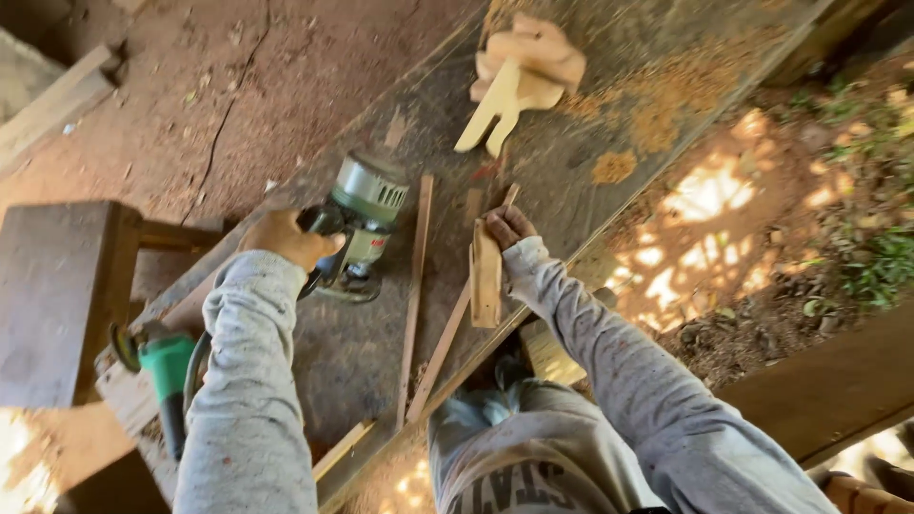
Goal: Using a wood router to shape and finish small wooden pieces.
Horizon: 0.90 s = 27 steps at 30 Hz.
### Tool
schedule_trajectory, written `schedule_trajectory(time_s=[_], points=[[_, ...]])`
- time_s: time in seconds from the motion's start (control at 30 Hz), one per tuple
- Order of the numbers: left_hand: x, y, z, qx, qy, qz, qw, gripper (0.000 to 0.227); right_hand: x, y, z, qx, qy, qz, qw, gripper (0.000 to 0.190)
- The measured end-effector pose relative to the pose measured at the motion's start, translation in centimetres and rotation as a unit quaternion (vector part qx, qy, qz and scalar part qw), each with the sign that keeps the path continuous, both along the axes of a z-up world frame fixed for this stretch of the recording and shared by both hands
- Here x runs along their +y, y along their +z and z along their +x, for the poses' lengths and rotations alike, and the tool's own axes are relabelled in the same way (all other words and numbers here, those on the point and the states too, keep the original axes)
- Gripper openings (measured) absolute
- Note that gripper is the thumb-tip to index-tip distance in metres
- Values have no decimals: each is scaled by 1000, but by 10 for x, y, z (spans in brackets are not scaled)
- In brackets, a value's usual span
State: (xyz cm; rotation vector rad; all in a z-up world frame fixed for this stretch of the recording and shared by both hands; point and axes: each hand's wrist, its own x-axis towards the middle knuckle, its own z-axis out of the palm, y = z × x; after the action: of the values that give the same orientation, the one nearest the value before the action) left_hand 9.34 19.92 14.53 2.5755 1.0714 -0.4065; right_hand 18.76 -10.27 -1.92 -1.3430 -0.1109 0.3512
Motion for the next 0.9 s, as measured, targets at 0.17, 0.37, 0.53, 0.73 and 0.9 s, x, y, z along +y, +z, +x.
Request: schedule_trajectory(time_s=[0.17,0.37,0.53,0.73,0.9], points=[[23,-17,11,-15,19,-25,999,45,-2,-43,31,31,-33,42,998,17],[34,-28,14,4,30,-30,999,49,-9,-35,38,-5,-37,-32,999,16],[34,-31,14,6,27,-23,999,48,-14,-34,44,33,-44,-60,997,14],[32,-28,15,20,19,-2,1000,49,-24,12,26,45,-51,-68,995,14],[32,-27,15,23,22,3,999,50,-24,-47,39,-44,-28,-71,996,14]])
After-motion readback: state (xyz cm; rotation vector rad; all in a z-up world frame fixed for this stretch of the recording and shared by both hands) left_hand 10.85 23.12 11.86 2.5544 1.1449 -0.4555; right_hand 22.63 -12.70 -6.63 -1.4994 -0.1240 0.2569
